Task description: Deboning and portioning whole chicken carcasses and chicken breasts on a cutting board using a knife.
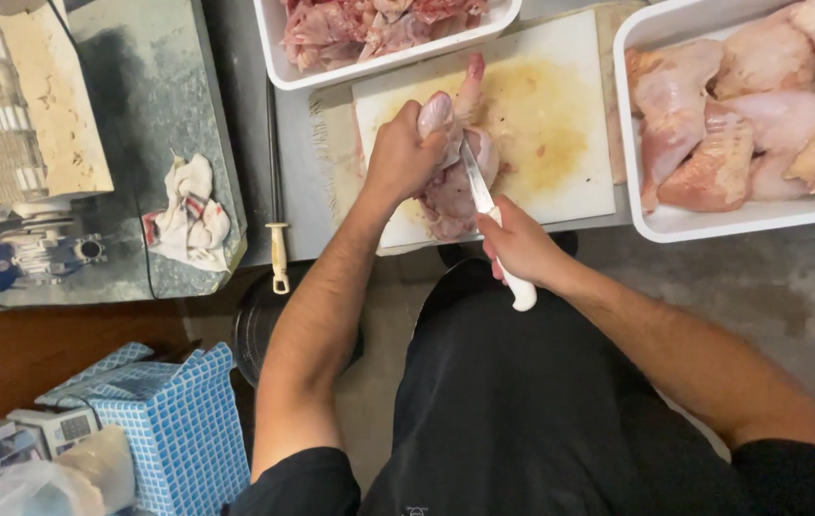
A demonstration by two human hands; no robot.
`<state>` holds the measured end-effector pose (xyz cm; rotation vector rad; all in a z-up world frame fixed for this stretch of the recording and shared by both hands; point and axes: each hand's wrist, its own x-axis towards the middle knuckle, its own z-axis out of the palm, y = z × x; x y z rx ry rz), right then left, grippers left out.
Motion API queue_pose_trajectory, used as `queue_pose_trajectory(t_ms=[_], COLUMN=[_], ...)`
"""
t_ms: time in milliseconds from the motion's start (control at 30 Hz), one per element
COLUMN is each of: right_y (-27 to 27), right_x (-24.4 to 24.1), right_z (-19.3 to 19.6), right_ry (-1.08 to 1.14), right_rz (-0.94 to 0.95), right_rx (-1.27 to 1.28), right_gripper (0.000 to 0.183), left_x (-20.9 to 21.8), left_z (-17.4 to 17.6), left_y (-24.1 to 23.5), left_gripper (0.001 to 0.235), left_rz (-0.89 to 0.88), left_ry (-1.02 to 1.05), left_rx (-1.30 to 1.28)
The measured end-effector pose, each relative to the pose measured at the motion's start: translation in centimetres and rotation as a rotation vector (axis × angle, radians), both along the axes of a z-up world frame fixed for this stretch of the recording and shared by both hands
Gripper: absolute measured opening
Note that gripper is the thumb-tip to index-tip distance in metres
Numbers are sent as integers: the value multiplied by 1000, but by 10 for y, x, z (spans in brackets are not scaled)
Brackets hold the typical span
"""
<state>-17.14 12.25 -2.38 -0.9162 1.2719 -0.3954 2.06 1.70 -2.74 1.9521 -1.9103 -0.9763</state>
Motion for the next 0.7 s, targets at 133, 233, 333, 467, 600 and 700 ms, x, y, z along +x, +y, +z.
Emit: queue_pose_trajectory(t_ms=[133, 233, 333, 467, 600, 700], right_y=[-40, -19, 42, 49, 56, 58], right_x=[6, 3, -6, -46, -66, -57], right_z=[-4, -12, 2, 24, 49, 63], right_ry=[-8, -16, -79, -47, 92, 230], right_rz=[20, 67, 79, 35, 216, 404], right_rx=[-100, -73, 118, 120, 128, 57], right_gripper=[35, 29, 26, 27, 27, 27], left_x=[-9, -5, 5, 17, 46, 63], left_z=[-3, -15, -20, 13, 10, -50], left_y=[2, -7, -17, -23, -24, -27], left_gripper=[32, 30, 32, 55, 59, 53], left_rz=[-13, 40, 114, -43, -499, -699], left_ry=[79, 87, 63, 37, 10, -274], left_rx=[-1, -15, 24, 157, 144, -207])
